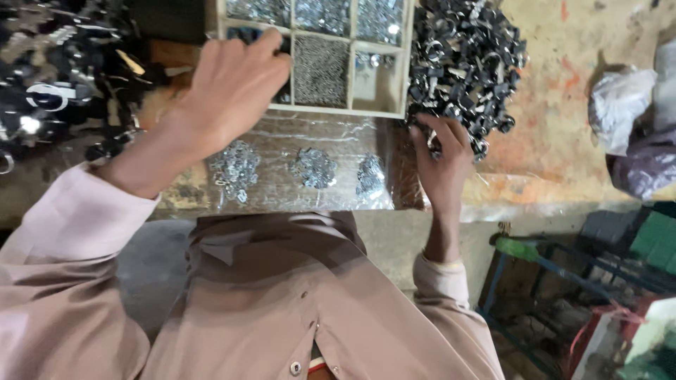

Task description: The person sits at a workbench and assembles small hardware components by hand, repeatedly picking tiny metal parts from piles on the bench and fitting them onto a small cylindrical piece held in the other hand. Finished assemblies are placed into a compartmented tray, and the person continues assembling more pieces one at a time.

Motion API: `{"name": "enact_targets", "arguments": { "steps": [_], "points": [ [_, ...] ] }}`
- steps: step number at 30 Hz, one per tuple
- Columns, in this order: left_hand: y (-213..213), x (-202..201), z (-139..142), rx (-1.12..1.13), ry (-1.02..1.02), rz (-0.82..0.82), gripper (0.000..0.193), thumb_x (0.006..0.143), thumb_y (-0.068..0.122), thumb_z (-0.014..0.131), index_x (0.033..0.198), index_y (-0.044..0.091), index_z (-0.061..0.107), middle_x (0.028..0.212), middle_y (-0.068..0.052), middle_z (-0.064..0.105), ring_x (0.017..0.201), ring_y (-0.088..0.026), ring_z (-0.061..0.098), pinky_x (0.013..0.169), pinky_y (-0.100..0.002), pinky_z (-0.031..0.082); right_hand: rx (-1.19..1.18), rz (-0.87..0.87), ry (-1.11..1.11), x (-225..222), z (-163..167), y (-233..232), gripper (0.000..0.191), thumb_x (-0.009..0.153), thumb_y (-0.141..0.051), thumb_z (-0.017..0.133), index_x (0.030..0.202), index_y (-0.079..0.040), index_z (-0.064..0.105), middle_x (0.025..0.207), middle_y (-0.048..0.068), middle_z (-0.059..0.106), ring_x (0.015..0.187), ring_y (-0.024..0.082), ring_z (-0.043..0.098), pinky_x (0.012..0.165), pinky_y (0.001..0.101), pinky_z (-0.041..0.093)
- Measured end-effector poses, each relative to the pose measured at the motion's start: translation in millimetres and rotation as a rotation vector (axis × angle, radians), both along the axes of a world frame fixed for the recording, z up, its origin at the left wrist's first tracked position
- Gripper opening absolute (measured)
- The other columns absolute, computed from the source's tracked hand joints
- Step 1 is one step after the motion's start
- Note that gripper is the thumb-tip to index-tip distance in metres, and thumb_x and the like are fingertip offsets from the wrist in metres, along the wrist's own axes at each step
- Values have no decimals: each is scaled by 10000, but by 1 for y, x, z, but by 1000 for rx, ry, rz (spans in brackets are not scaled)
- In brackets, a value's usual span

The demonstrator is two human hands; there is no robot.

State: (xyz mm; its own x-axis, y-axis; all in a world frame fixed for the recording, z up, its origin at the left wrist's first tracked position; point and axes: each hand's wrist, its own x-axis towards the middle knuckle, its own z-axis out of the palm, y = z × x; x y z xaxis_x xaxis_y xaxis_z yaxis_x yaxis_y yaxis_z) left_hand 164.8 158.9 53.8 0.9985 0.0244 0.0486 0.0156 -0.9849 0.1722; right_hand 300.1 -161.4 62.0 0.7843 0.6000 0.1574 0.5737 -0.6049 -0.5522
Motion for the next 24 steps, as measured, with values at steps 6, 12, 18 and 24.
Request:
{"name": "enact_targets", "arguments": {
  "steps": [6,12,18,24],
  "points": [
    [-4,-11,6,-71,-159,65,138,970,122,767,1039,16,713,1154,-115,635,614,-232,646,525,-376,495,-173,31,-321,3,-14,15,235,876,-171,880,1029,-56,745,967,110,695,916,333,637,798,453,479],
    [-10,-14,11,-312,-344,57,154,1044,192,771,1097,69,694,1099,-48,671,778,-239,681,598,-379,514,133,-6,137,14,-21,-14,141,879,18,784,1007,-39,760,928,66,712,807,133,660,721,267,499],
    [-14,5,10,-480,-564,-30,208,1034,101,767,1220,73,676,1112,-59,694,817,-237,687,685,-399,547,183,-23,201,26,-18,-26,124,936,27,801,993,-1,694,878,0,691,724,30,576,638,198,438],
    [-11,9,-9,-1005,-474,-21,223,1022,-6,807,1169,27,642,1094,-103,713,920,-169,713,735,-295,574,313,-72,521,6,-9,-15,248,991,-53,795,929,-45,555,709,-62,540,605,2,462,539,185,343]
  ]
}}
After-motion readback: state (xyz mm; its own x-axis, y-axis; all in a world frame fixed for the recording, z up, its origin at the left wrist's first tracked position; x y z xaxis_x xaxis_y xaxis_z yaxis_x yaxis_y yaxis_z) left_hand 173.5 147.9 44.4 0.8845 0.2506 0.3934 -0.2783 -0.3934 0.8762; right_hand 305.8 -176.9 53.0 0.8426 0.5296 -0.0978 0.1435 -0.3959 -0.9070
